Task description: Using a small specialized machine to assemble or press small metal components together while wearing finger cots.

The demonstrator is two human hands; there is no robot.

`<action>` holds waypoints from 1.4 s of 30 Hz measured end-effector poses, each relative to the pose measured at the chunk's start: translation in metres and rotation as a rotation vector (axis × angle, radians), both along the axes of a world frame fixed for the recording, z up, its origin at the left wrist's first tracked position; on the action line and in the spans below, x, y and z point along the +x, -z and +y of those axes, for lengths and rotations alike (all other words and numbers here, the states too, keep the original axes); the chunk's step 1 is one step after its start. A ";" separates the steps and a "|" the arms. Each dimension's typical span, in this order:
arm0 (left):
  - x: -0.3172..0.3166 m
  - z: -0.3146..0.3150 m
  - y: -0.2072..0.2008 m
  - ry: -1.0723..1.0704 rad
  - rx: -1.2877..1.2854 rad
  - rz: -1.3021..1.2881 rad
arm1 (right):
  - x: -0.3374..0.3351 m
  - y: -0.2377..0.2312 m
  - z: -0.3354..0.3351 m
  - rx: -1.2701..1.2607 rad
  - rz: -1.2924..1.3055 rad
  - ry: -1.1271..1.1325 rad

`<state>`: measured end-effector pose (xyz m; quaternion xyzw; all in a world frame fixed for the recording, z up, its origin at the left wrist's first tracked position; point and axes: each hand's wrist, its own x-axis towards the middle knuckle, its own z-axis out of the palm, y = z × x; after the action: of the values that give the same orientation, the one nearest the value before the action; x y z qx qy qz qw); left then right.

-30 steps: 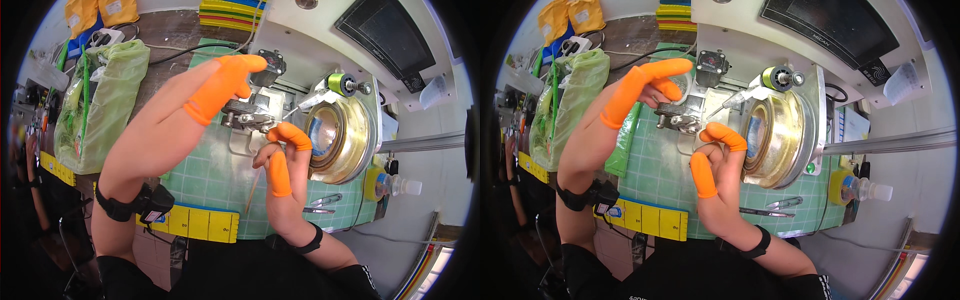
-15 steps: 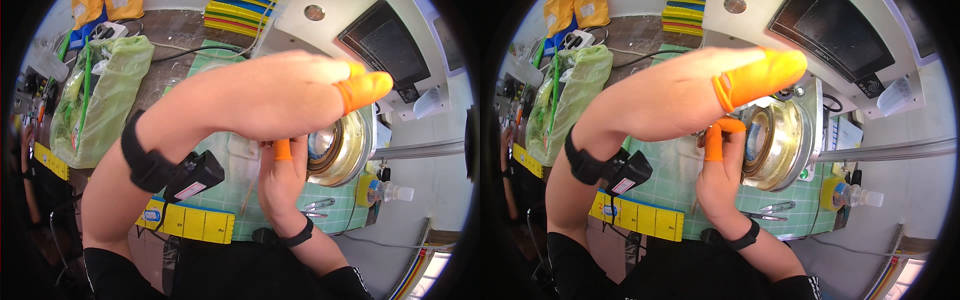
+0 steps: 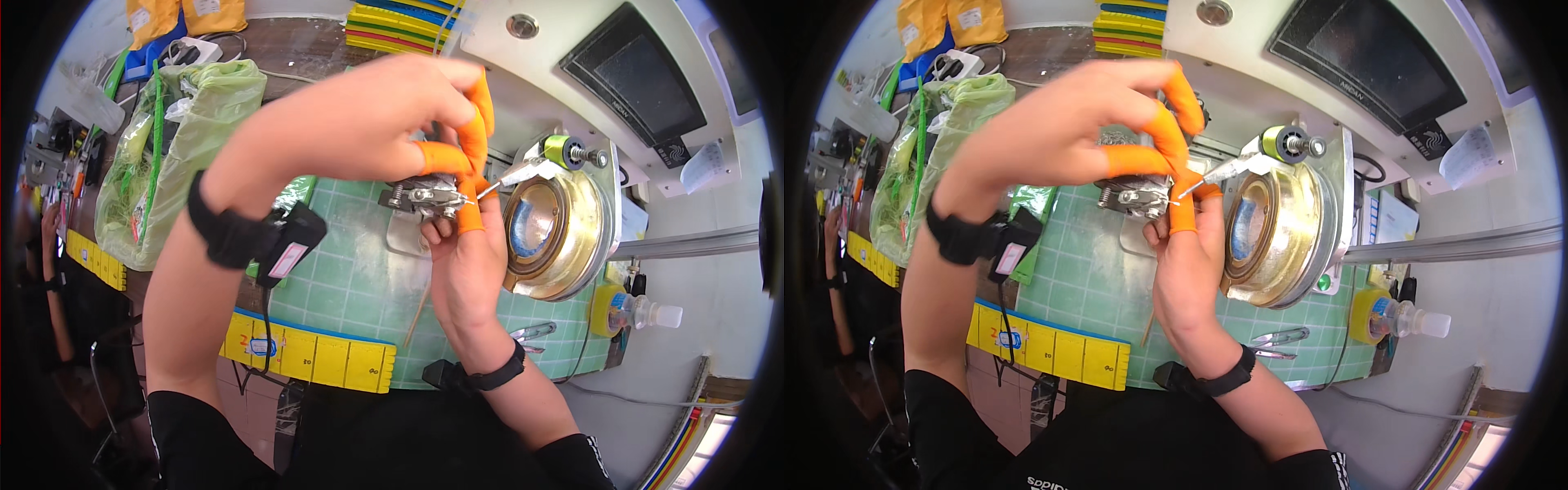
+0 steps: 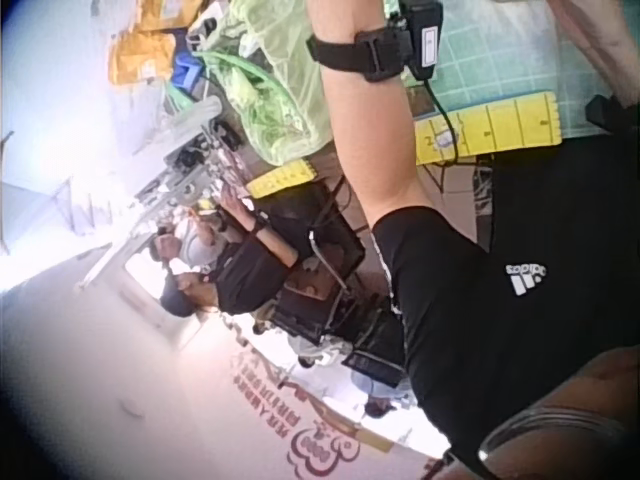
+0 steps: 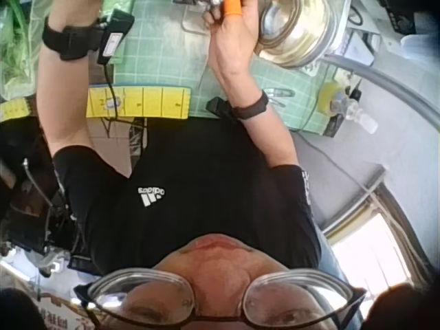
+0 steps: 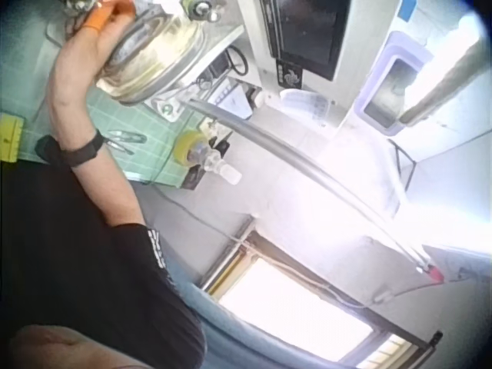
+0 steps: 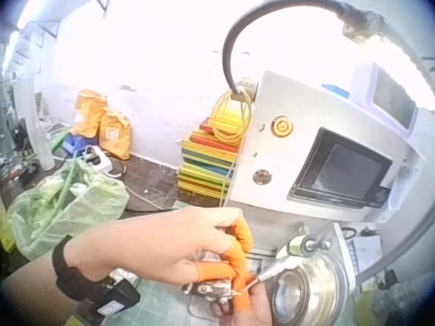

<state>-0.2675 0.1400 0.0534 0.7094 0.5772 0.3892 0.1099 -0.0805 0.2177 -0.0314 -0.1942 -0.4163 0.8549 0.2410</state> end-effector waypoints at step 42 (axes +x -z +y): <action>0.160 -0.106 0.007 -0.299 -0.342 -0.178 | 0.096 -0.019 -0.017 0.011 -0.272 -0.245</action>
<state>-0.1076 0.0337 0.0468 0.5500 0.7212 0.3590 0.2201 0.0150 0.2003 -0.0122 -0.2547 -0.4701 0.8415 0.0777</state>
